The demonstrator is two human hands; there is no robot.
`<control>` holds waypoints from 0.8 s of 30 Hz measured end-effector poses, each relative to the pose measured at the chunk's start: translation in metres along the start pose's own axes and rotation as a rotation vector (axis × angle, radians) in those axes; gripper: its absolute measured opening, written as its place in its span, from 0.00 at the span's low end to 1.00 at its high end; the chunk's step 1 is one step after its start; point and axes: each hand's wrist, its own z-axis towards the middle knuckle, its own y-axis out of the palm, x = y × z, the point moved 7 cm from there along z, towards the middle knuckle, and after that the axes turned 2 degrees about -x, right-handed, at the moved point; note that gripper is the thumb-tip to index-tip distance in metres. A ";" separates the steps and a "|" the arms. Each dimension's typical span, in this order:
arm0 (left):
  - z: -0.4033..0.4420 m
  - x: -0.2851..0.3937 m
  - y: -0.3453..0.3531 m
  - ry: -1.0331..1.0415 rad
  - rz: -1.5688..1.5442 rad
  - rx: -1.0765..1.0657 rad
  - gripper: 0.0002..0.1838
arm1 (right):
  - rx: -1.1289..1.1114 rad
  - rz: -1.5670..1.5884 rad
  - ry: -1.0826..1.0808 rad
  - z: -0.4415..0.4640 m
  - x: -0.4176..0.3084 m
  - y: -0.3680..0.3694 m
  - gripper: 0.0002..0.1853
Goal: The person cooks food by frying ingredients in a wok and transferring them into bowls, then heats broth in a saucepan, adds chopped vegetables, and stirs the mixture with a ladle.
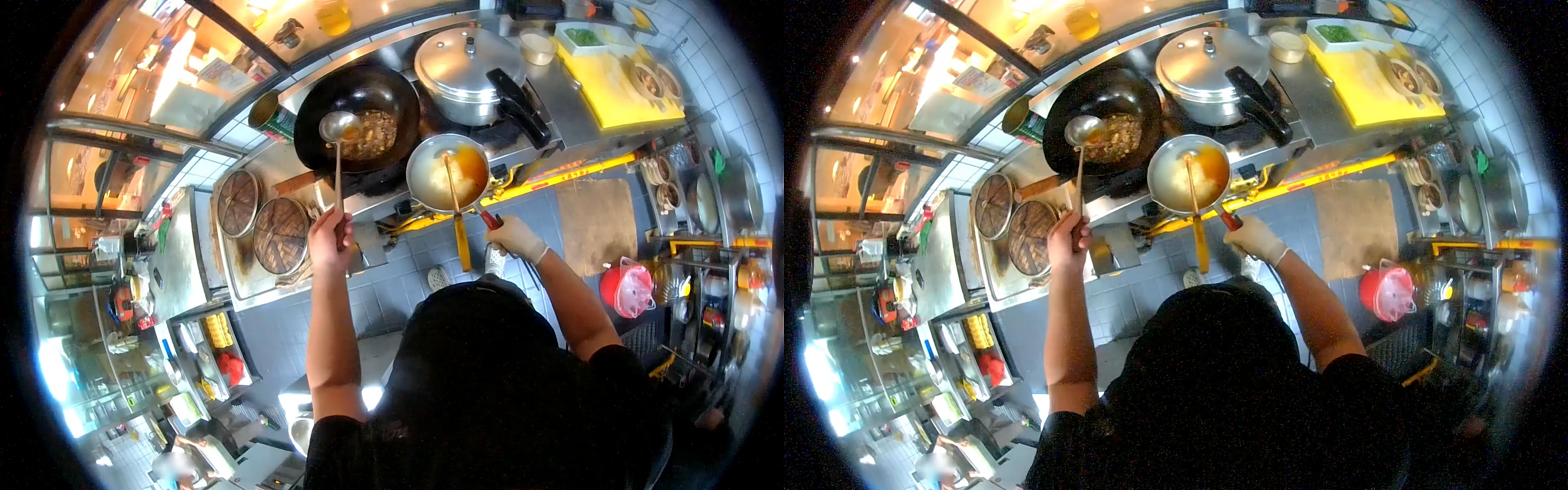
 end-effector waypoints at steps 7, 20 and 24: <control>-0.086 0.009 0.029 -0.065 0.053 -0.130 0.11 | -0.021 0.069 -0.010 -0.007 -0.006 0.000 0.14; -0.094 0.003 0.067 0.823 1.451 -0.196 0.27 | -0.021 0.022 0.059 -0.015 -0.019 -0.004 0.14; -0.032 0.001 0.047 0.826 1.654 -0.060 0.26 | -0.037 0.059 0.028 -0.005 -0.004 -0.002 0.16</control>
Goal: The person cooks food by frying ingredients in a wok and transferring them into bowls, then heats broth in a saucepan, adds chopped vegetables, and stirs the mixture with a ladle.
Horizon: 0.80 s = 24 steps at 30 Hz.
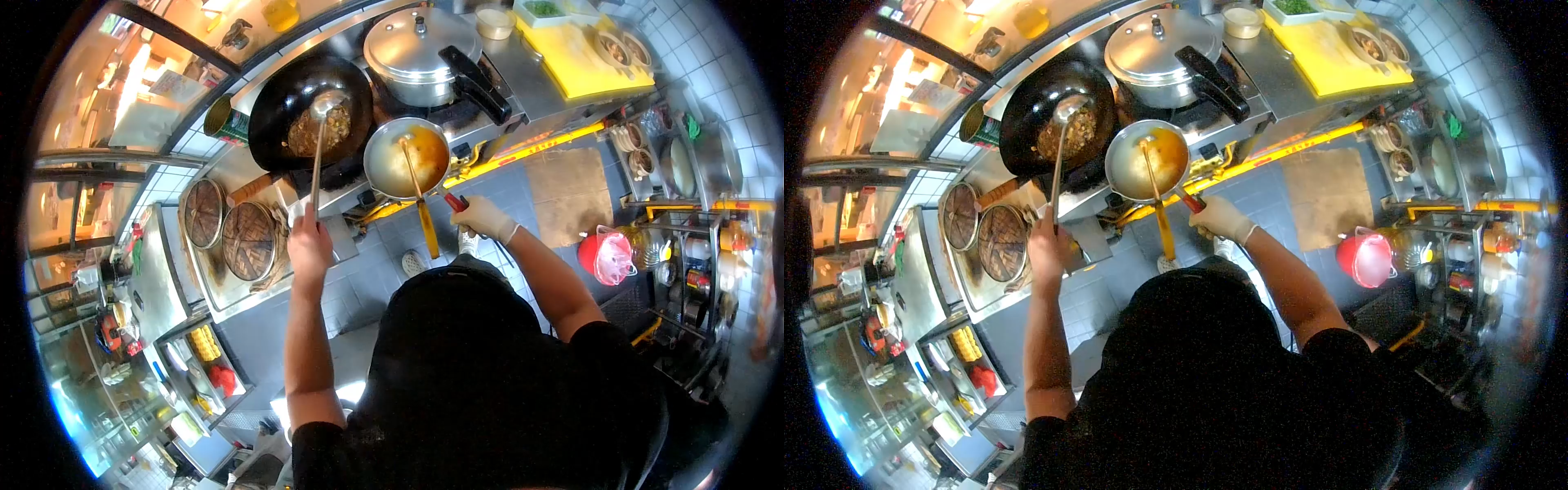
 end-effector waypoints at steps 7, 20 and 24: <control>0.037 -0.056 0.052 -0.084 0.272 -0.181 0.28 | 0.002 -0.013 0.012 0.000 -0.002 -0.001 0.16; 0.092 -0.015 -0.039 0.225 0.778 0.198 0.29 | -0.017 0.010 0.008 0.002 0.003 0.000 0.12; 0.135 -0.074 -0.036 -0.213 0.642 -0.664 0.18 | -0.048 0.075 0.020 0.000 -0.002 0.001 0.11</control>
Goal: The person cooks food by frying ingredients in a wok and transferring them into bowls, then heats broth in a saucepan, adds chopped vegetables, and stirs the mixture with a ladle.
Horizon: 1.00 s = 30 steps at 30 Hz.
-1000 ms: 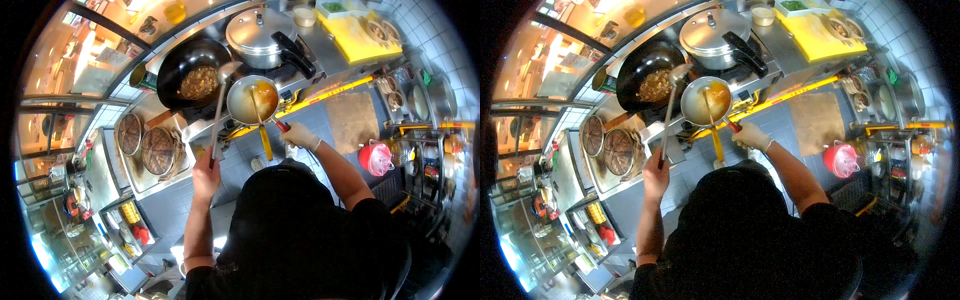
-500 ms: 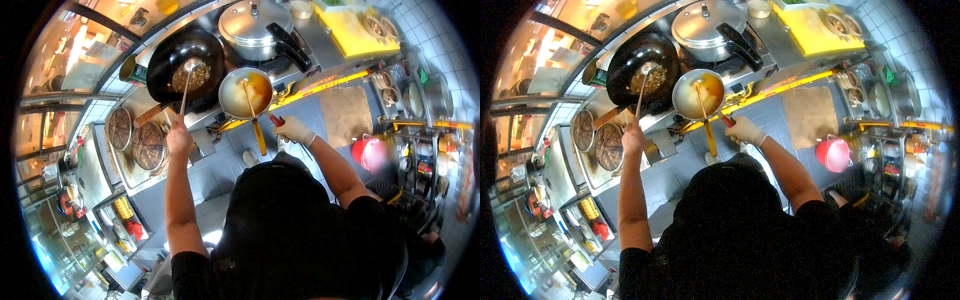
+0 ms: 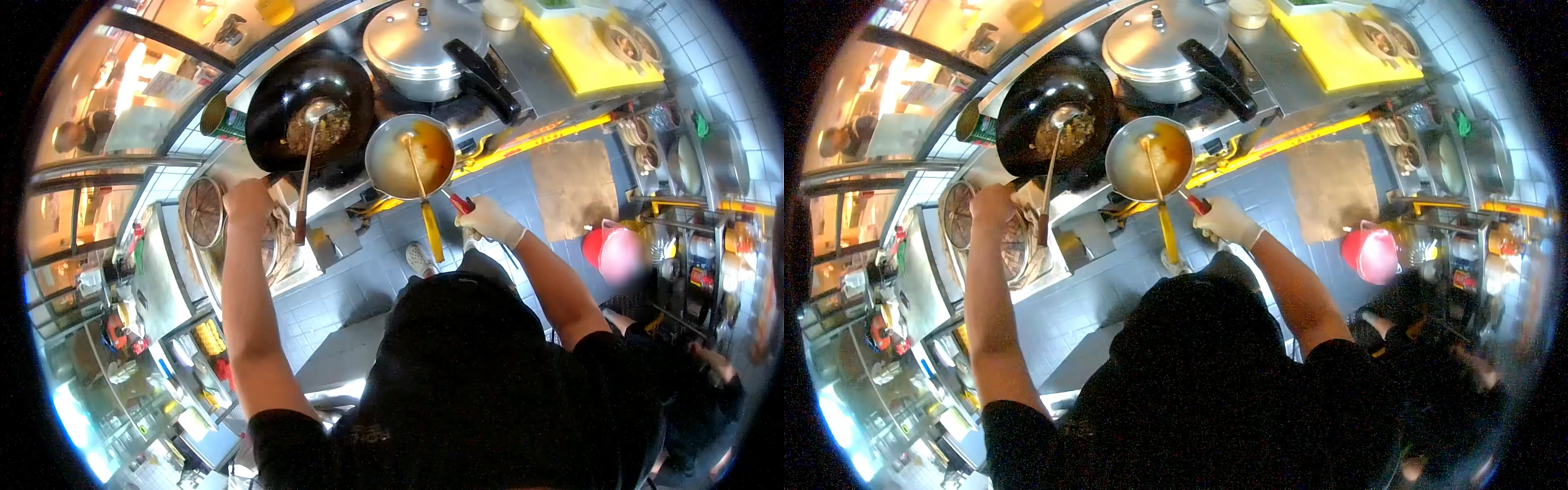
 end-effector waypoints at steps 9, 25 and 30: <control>0.029 -0.021 0.061 0.112 -0.402 -0.492 0.06 | 0.007 0.064 0.017 -0.007 0.016 -0.006 0.11; -0.123 -0.056 0.135 -0.270 -0.793 -0.498 0.05 | -0.040 0.023 -0.010 -0.021 0.014 -0.042 0.08; -0.210 -0.051 0.170 -0.318 -0.839 -0.534 0.06 | -0.070 -0.072 0.010 -0.027 -0.009 -0.052 0.08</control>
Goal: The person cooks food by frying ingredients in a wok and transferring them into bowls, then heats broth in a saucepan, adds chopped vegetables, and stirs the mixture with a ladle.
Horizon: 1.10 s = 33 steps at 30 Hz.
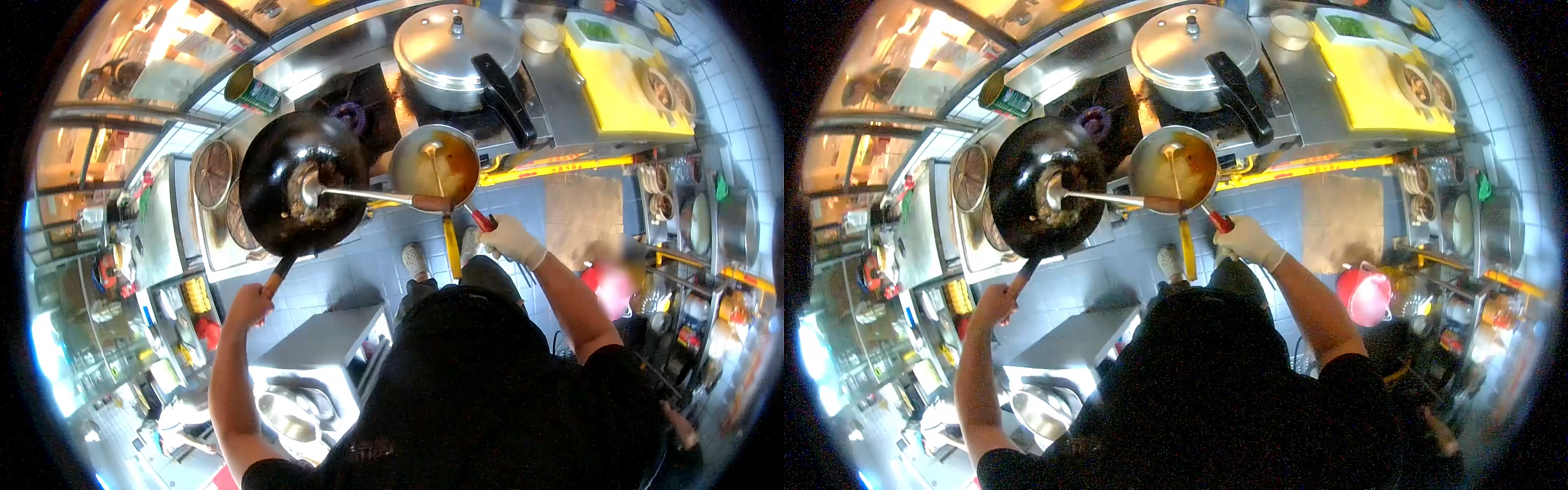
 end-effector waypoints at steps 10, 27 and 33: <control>-0.127 -0.084 0.091 -0.192 -0.132 0.115 0.12 | -0.162 0.023 -0.021 0.068 -0.007 0.008 0.08; -0.170 -0.114 0.166 -0.081 -0.255 0.144 0.14 | -0.199 0.092 -0.262 0.229 -0.131 0.105 0.09; -0.146 -0.123 0.173 -0.048 -0.052 0.144 0.13 | -0.146 0.146 -0.275 0.262 -0.144 0.131 0.09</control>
